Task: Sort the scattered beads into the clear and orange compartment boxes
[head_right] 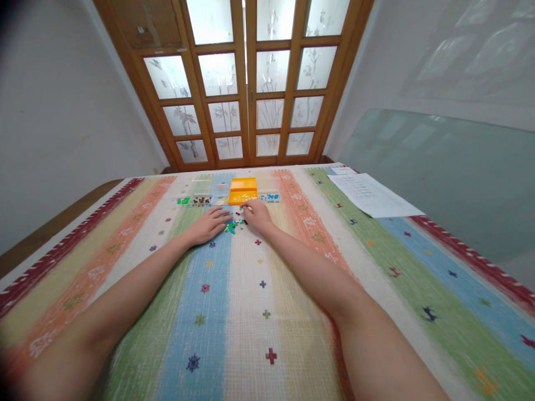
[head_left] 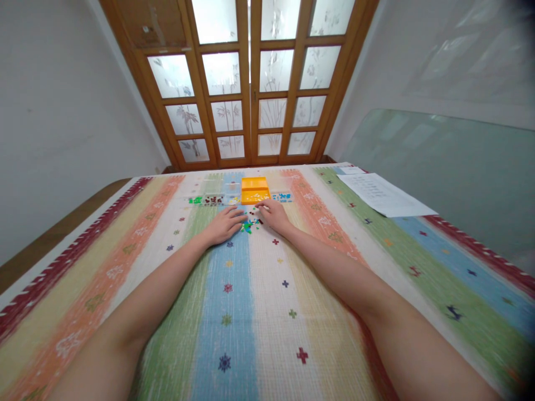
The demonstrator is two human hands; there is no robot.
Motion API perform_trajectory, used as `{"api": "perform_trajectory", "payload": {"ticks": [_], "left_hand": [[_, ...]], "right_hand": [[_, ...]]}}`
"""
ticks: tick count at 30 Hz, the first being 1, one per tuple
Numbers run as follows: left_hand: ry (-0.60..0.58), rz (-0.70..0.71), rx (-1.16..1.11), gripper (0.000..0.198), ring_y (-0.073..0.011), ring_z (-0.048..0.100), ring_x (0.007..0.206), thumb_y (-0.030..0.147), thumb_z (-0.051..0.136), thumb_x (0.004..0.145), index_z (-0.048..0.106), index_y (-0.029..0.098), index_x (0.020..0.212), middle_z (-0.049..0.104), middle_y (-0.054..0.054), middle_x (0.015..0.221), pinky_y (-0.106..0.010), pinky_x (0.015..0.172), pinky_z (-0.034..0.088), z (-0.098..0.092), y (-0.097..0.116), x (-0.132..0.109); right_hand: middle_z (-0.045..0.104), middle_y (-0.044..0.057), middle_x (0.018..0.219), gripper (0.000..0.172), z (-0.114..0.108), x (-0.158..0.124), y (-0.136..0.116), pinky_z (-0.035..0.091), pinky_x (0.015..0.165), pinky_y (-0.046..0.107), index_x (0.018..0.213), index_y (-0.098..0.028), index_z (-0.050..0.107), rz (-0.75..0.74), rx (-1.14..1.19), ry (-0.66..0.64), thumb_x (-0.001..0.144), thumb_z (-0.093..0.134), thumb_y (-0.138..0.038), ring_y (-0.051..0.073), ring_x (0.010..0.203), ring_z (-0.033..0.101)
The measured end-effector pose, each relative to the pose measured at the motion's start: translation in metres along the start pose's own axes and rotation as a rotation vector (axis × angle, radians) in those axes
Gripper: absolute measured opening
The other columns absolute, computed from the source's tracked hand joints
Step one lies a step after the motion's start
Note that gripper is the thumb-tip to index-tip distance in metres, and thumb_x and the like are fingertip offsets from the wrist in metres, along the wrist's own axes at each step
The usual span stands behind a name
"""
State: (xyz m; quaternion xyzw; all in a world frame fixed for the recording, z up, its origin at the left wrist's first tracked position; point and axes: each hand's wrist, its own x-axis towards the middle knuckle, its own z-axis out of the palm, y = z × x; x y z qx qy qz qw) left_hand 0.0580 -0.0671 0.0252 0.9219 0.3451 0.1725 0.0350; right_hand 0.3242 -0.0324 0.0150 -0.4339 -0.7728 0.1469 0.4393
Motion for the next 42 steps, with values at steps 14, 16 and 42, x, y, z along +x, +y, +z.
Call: {"api": "perform_trajectory", "payload": {"ticks": [14,16,42], "left_hand": [[-0.028,0.015,0.011,0.051,-0.0308,0.037,0.152,0.04,0.035,0.11,0.063,0.022,0.149,0.06,-0.008,0.152,-0.056,0.13,0.027,-0.001,0.004,0.0],[-0.031,0.016,0.005,0.05,-0.0305,0.039,0.151,0.04,0.035,0.11,0.063,0.023,0.148,0.061,-0.008,0.152,-0.056,0.13,0.028,-0.002,0.004,0.001],[0.315,-0.239,0.072,0.049,-0.0294,0.043,0.144,0.036,0.036,0.109,0.061,0.02,0.148,0.061,-0.01,0.15,-0.056,0.127,0.032,-0.011,-0.038,-0.009]], "right_hand": [[0.079,0.007,0.102,0.02,0.001,0.002,0.005,0.05,0.096,0.039,0.095,-0.022,0.078,0.018,-0.005,0.013,0.094,0.059,-0.016,0.024,0.099,0.069],[0.079,0.007,0.102,0.02,0.001,0.002,0.005,0.051,0.095,0.039,0.095,-0.023,0.078,0.025,-0.002,0.009,0.095,0.059,-0.016,0.023,0.098,0.069],[0.078,0.005,0.1,0.02,0.001,0.001,0.004,0.049,0.087,0.035,0.095,-0.022,0.077,0.035,0.017,-0.005,0.094,0.06,-0.013,0.022,0.095,0.068]]}}
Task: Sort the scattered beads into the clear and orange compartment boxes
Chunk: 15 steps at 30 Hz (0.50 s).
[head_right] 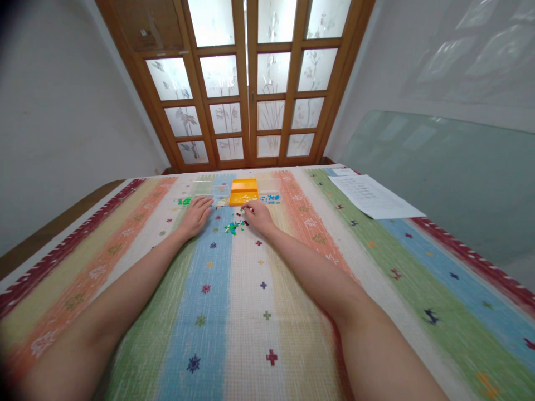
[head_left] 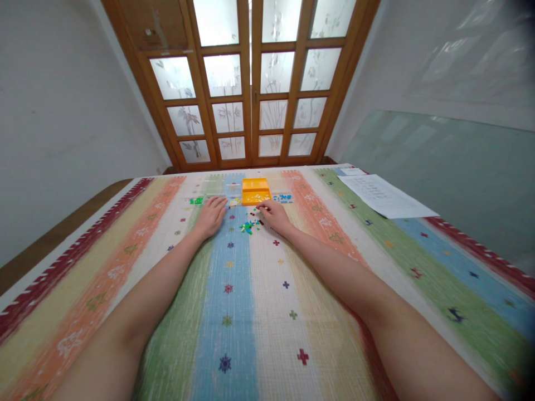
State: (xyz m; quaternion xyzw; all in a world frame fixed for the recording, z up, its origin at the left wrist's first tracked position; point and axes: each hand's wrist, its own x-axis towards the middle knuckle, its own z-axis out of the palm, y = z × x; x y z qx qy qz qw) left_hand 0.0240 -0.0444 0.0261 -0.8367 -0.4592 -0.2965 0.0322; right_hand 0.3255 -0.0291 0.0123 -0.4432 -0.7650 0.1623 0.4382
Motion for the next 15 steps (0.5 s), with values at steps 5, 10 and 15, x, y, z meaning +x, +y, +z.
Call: {"api": "perform_trajectory", "payload": {"ticks": [5,10,15], "left_hand": [[0.061,-0.055,0.023,0.048,-0.028,0.05,0.136,0.036,0.035,0.109,0.066,0.017,0.141,0.065,-0.012,0.144,-0.053,0.124,0.036,0.001,-0.012,-0.001],[-0.055,0.022,0.038,0.045,-0.0279,0.052,0.132,0.036,0.038,0.109,0.069,0.02,0.137,0.068,-0.009,0.138,-0.052,0.124,0.038,0.006,-0.002,-0.001],[-0.159,0.056,0.056,0.045,-0.031,0.045,0.142,0.038,0.042,0.107,0.067,0.022,0.141,0.064,-0.008,0.147,-0.055,0.127,0.034,0.015,0.005,-0.002]], "right_hand": [[0.078,0.005,0.1,0.02,0.0,0.0,-0.002,0.048,0.088,0.034,0.095,-0.021,0.078,0.016,-0.017,-0.007,0.094,0.059,-0.013,0.022,0.095,0.068],[0.078,0.005,0.099,0.021,-0.001,0.0,-0.005,0.048,0.087,0.034,0.094,-0.021,0.078,0.013,-0.004,-0.011,0.093,0.059,-0.013,0.022,0.093,0.068],[0.078,0.006,0.097,0.022,-0.003,0.001,-0.008,0.048,0.089,0.035,0.092,-0.021,0.079,0.022,-0.008,-0.007,0.093,0.059,-0.012,0.022,0.093,0.067]]}}
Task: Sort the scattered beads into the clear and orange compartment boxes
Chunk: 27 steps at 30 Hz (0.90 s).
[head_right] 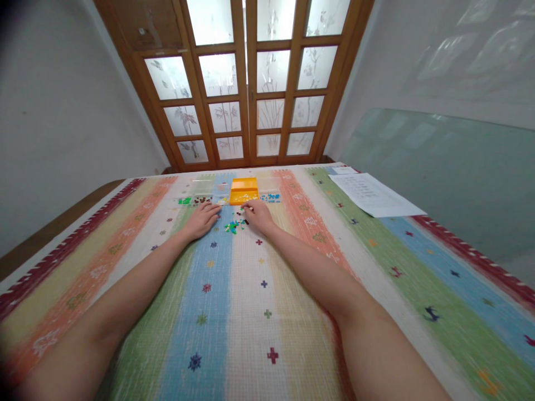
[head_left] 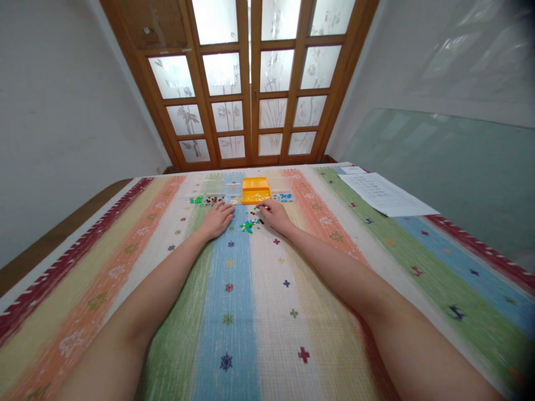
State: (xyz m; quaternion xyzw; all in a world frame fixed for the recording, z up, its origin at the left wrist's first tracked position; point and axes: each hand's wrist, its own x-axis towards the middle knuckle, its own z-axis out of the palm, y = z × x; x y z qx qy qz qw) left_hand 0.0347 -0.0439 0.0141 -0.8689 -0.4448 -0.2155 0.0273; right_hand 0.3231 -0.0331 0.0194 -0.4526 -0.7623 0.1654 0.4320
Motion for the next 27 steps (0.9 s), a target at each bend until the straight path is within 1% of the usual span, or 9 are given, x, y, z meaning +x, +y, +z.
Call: {"api": "perform_trajectory", "payload": {"ticks": [2,5,10,14,19,27], "left_hand": [[-0.022,-0.003,0.001,0.046,-0.0314,0.043,0.144,0.04,0.043,0.107,0.066,0.021,0.143,0.063,-0.008,0.149,-0.054,0.127,0.033,0.0032,-0.0013,0.0],[-0.02,0.001,-0.002,0.047,-0.0305,0.045,0.142,0.041,0.044,0.108,0.065,0.021,0.144,0.062,-0.009,0.149,-0.053,0.127,0.033,0.0044,-0.0033,-0.0001],[-0.005,0.028,-0.009,0.045,-0.0288,0.05,0.132,0.039,0.042,0.108,0.067,0.021,0.14,0.066,-0.01,0.142,-0.051,0.123,0.037,-0.0018,0.0005,0.0004],[0.011,0.02,-0.007,0.042,-0.0286,0.052,0.126,0.038,0.042,0.108,0.072,0.023,0.134,0.069,-0.009,0.134,-0.051,0.118,0.041,-0.0054,0.0044,0.0005],[0.002,0.015,-0.004,0.038,-0.0288,0.053,0.127,0.037,0.046,0.106,0.077,0.024,0.126,0.069,-0.008,0.135,-0.052,0.118,0.041,-0.0031,0.0028,0.0003],[0.004,-0.015,0.02,0.04,-0.0295,0.054,0.127,0.034,0.045,0.106,0.076,0.021,0.128,0.071,-0.01,0.133,-0.052,0.117,0.042,-0.0002,-0.0005,-0.0007]], "right_hand": [[0.078,0.006,0.098,0.022,-0.0003,0.0001,-0.0006,0.048,0.09,0.035,0.093,-0.021,0.079,-0.001,0.0,-0.005,0.092,0.059,-0.012,0.022,0.093,0.067],[0.078,0.006,0.098,0.021,-0.0001,0.0002,-0.0008,0.048,0.089,0.034,0.093,-0.021,0.079,-0.006,0.0,-0.012,0.093,0.06,-0.011,0.022,0.093,0.068],[0.078,0.006,0.097,0.021,0.0003,0.0,-0.0006,0.048,0.088,0.034,0.092,-0.02,0.079,-0.009,0.002,-0.005,0.093,0.06,-0.011,0.022,0.093,0.068],[0.078,0.006,0.097,0.021,0.0002,-0.0002,-0.0001,0.047,0.088,0.034,0.093,-0.021,0.079,-0.015,-0.003,-0.009,0.093,0.06,-0.012,0.021,0.093,0.068],[0.078,0.006,0.098,0.022,0.0005,-0.0007,0.0007,0.048,0.087,0.034,0.093,-0.021,0.079,-0.001,0.007,-0.01,0.094,0.059,-0.013,0.021,0.092,0.068],[0.078,0.006,0.098,0.021,0.0008,-0.0009,0.0009,0.048,0.088,0.034,0.094,-0.02,0.079,-0.004,-0.003,-0.016,0.094,0.059,-0.013,0.021,0.092,0.067]]}}
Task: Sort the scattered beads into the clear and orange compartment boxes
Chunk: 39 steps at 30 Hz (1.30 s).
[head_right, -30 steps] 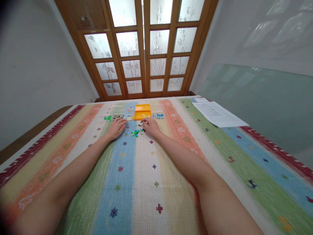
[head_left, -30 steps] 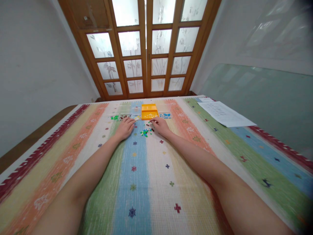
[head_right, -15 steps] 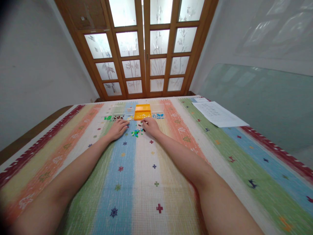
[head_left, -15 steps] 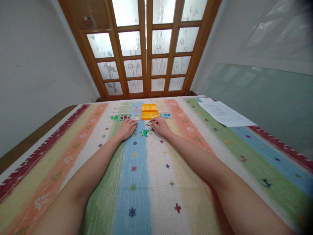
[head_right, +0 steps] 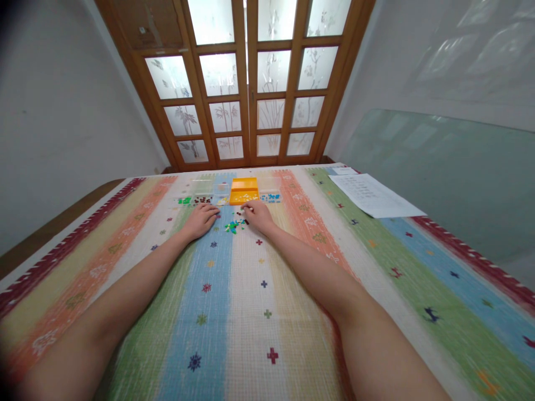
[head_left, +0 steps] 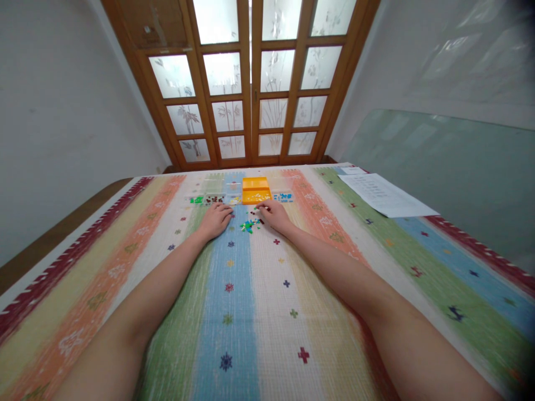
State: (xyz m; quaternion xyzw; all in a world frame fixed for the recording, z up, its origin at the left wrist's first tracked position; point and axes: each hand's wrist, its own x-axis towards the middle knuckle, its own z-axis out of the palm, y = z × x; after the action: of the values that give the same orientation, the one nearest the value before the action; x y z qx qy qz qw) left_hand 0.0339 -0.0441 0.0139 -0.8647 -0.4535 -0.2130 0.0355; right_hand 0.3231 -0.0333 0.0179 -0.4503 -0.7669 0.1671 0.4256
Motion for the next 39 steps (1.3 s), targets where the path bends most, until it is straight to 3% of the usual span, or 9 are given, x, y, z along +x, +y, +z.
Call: {"api": "perform_trajectory", "payload": {"ticks": [6,12,19,30,39], "left_hand": [[0.058,-0.032,0.022,0.04,-0.0293,0.053,0.127,0.032,0.044,0.105,0.075,0.022,0.129,0.071,-0.008,0.135,-0.051,0.118,0.041,-0.004,-0.002,0.001],[0.191,-0.148,-0.001,0.043,-0.0328,0.049,0.135,0.029,0.046,0.102,0.07,0.02,0.136,0.067,-0.012,0.141,-0.059,0.121,0.037,-0.006,-0.018,0.0],[0.186,-0.186,0.006,0.047,-0.0342,0.044,0.143,0.028,0.052,0.097,0.065,0.02,0.142,0.062,-0.013,0.147,-0.062,0.123,0.033,-0.001,-0.024,-0.004],[0.019,0.119,-0.176,0.028,-0.0281,0.054,0.13,0.029,0.056,0.1,0.078,0.026,0.118,0.071,-0.007,0.13,-0.053,0.121,0.04,-0.025,0.025,0.001],[-0.117,0.165,-0.221,0.019,-0.0286,0.057,0.119,0.031,0.064,0.095,0.079,0.027,0.105,0.073,-0.007,0.116,-0.049,0.114,0.045,-0.029,0.044,0.001]], "right_hand": [[0.078,0.006,0.098,0.021,-0.001,-0.001,-0.001,0.048,0.087,0.033,0.094,-0.021,0.079,0.008,-0.003,-0.007,0.094,0.059,-0.015,0.021,0.092,0.067],[0.078,0.006,0.099,0.021,-0.001,-0.001,0.0,0.048,0.087,0.034,0.095,-0.021,0.079,0.018,-0.001,-0.01,0.094,0.059,-0.015,0.021,0.093,0.068],[0.078,0.005,0.099,0.021,0.001,-0.001,0.002,0.048,0.087,0.034,0.095,-0.021,0.079,0.014,-0.001,-0.006,0.094,0.059,-0.016,0.021,0.093,0.068],[0.078,0.006,0.101,0.021,0.002,-0.002,0.007,0.047,0.089,0.034,0.098,-0.021,0.078,-0.045,-0.085,-0.049,0.095,0.058,-0.015,0.022,0.096,0.067],[0.077,0.005,0.099,0.021,0.003,-0.002,0.007,0.047,0.089,0.033,0.097,-0.022,0.078,-0.048,-0.069,-0.046,0.095,0.059,-0.015,0.021,0.095,0.067]]}}
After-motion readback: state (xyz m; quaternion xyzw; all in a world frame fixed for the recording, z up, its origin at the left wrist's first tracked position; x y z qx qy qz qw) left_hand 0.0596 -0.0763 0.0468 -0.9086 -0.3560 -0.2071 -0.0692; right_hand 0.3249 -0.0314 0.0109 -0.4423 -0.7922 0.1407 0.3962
